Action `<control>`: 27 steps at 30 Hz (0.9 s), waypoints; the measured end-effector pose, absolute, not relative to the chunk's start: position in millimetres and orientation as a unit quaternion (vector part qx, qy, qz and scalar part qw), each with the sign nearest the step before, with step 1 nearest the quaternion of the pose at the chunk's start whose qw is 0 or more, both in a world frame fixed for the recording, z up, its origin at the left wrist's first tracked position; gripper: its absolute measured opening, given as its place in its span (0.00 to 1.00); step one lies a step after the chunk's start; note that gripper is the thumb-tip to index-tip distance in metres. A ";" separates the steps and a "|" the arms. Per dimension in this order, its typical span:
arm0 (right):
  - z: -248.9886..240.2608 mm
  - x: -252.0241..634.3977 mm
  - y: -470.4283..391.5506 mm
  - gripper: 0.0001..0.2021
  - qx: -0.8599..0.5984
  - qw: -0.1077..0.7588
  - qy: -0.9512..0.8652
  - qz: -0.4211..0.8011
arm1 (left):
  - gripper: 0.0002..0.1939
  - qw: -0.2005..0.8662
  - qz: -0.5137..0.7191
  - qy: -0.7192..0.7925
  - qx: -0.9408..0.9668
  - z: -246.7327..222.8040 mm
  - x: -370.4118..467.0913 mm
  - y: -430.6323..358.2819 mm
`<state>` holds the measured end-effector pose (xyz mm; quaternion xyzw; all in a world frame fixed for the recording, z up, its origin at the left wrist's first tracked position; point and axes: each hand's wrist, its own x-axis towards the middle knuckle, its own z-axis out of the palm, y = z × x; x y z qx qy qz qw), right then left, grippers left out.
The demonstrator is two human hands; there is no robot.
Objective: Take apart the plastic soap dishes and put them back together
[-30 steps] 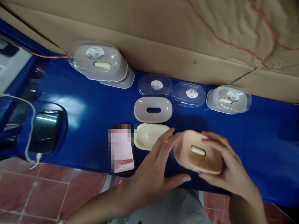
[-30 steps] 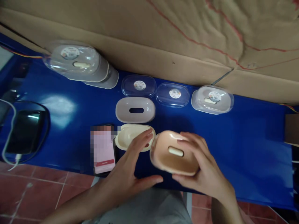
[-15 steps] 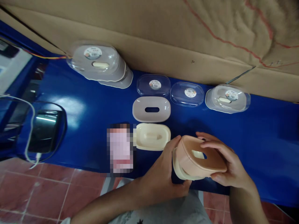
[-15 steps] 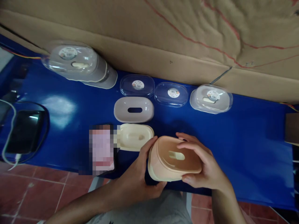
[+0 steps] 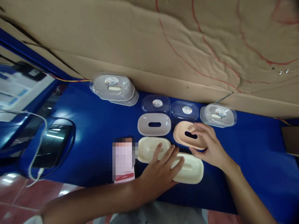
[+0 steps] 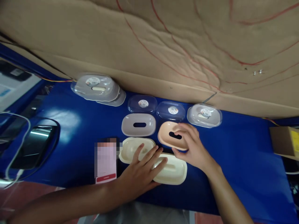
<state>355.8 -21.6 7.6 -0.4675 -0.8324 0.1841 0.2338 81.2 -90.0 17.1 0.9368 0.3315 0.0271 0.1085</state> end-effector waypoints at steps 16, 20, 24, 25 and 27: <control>9.4 406.5 10.3 0.29 -0.575 0.242 -0.781 0.025 | 0.39 0.105 0.100 0.365 0.920 8.9 88.6 -81.2; 0.8 438.4 8.4 0.39 -0.624 0.148 -0.767 -0.008 | 0.31 0.152 0.126 0.339 0.920 20.8 69.7 -69.7; -2.0 449.5 -7.1 0.40 -0.635 0.172 -0.753 -0.028 | 0.22 0.202 0.158 0.293 0.921 27.2 51.6 -54.3; -2.4 450.1 -9.8 0.42 -0.637 0.177 -0.750 -0.019 | 0.21 0.212 0.174 0.288 0.918 27.8 48.2 -51.2; -3.0 451.2 -12.3 0.45 -0.629 0.194 -0.752 0.027 | 0.18 0.235 0.210 0.285 0.905 28.4 42.6 -46.7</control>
